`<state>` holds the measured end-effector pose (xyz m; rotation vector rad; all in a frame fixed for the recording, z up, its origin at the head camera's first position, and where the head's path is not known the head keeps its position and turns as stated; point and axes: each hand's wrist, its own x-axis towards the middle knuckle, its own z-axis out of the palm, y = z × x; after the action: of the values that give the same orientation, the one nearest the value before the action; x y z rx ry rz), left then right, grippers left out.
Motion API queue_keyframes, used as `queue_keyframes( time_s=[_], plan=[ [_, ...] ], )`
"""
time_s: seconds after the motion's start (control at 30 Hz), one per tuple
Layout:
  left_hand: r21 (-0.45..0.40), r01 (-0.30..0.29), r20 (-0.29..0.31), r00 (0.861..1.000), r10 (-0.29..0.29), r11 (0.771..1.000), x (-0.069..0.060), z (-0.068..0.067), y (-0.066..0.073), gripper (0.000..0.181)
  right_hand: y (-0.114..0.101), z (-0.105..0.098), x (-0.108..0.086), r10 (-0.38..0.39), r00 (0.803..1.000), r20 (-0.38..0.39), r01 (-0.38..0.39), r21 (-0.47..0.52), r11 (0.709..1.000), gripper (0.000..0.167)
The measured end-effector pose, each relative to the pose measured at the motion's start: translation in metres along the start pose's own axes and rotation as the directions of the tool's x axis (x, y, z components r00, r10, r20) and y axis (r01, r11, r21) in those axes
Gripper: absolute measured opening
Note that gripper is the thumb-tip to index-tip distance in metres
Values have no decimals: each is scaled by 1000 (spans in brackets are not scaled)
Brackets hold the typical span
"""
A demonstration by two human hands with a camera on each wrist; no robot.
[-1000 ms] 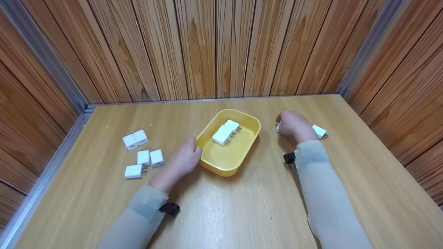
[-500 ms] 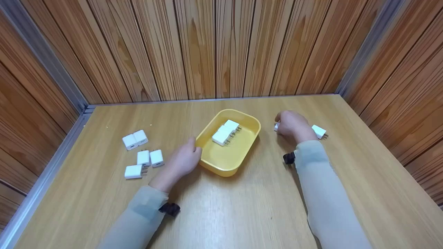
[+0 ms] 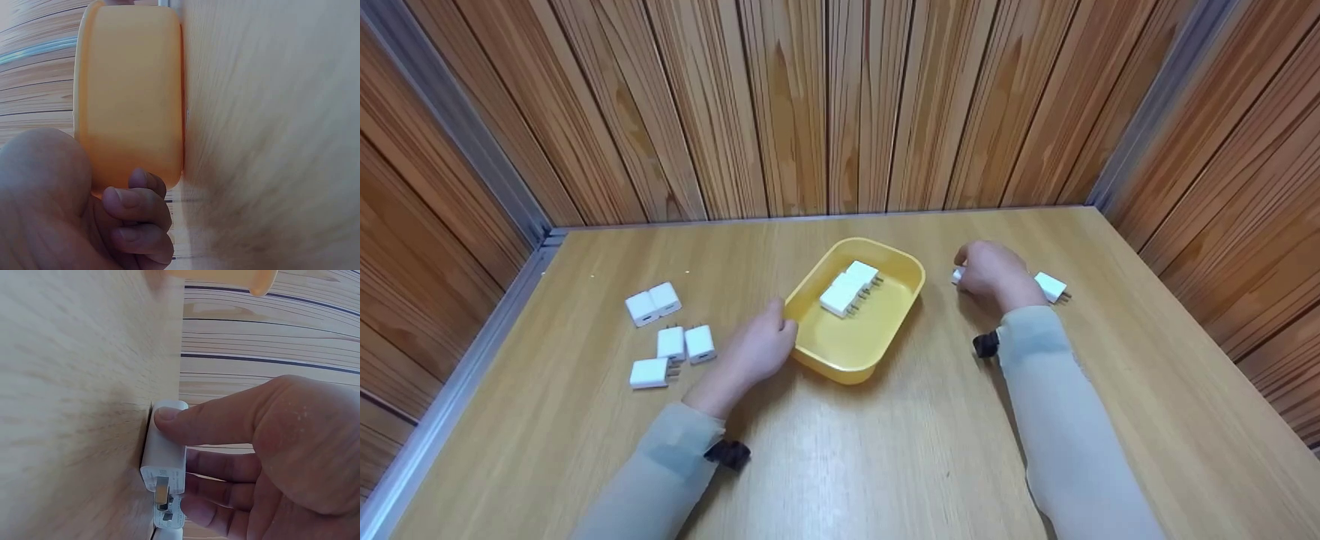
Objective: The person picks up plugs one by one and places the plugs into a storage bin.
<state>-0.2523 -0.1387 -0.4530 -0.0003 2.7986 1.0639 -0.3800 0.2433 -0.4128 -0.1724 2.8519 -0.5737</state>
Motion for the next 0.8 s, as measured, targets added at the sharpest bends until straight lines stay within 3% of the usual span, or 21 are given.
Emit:
queue_keyframes(
  time_s=[0.27,0.5,0.8],
  plan=[
    [-13,5,4,1000,-5,1000,0,0,0,58,-1,0,0,15,1000,17,-15,18,1000,42],
    [14,-29,-11,1000,29,999,0,-1,-1,50,-1,0,1,-24,1000,8,24,-41,999,43],
    [14,-24,-9,1000,24,1000,1,-1,0,53,-8,-3,-1,15,999,31,-16,47,999,45]
  ],
)
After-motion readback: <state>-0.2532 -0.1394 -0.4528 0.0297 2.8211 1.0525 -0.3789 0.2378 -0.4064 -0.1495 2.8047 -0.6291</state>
